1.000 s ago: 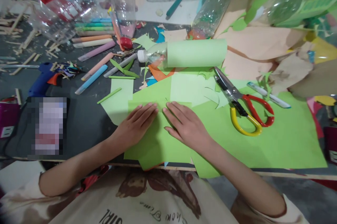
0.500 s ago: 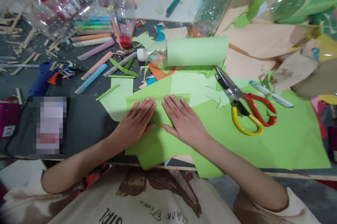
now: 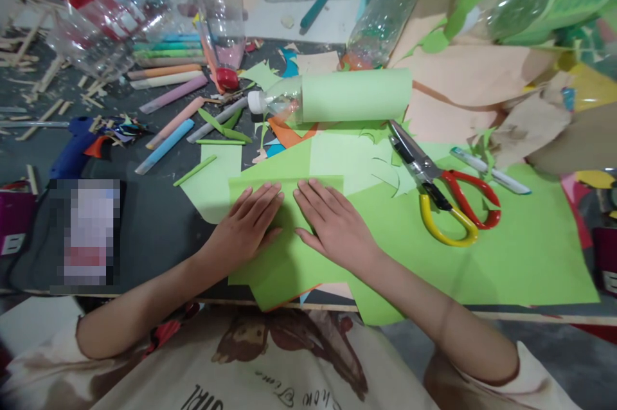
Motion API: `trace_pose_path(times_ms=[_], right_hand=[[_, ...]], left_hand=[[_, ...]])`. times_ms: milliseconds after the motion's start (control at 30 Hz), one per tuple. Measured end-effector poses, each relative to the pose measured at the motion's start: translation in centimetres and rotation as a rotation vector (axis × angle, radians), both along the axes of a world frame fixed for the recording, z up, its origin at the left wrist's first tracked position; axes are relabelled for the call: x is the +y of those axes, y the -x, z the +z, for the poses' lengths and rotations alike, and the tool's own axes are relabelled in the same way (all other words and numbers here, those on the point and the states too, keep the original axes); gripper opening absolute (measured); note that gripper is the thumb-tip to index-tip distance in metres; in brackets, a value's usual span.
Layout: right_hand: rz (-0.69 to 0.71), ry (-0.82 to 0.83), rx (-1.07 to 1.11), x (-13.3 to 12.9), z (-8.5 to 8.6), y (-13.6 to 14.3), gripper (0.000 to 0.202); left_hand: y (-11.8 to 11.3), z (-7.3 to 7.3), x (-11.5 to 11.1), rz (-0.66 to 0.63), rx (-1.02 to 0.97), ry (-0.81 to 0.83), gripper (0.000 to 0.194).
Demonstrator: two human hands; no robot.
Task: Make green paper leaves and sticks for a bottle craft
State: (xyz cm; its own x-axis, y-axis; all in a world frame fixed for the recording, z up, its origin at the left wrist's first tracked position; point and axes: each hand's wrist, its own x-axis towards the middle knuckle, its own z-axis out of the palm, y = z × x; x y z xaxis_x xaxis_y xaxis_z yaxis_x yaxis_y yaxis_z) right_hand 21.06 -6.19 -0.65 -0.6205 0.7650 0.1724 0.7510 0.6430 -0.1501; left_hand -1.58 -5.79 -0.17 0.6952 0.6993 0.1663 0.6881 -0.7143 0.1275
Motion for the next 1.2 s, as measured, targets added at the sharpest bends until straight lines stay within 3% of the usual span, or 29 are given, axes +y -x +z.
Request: trace_pose_path(times_ms=[433,733,1200], right_hand=[[-0.006,0.014,0.023,-0.3,0.2,0.4,0.048],[-0.018,-0.047,0.053,-1.4,0.3,1.1,0.039],[-0.031,0.052,0.08,-1.1,0.2,0.7,0.044]], left_hand=[[-0.1,0.2,0.0,0.007,0.032,0.041,0.044],[-0.1,0.2,0.0,0.001,0.018,-0.025,0.043],[-0.5,0.5,0.2,0.015,0.049,0.024,0.041]])
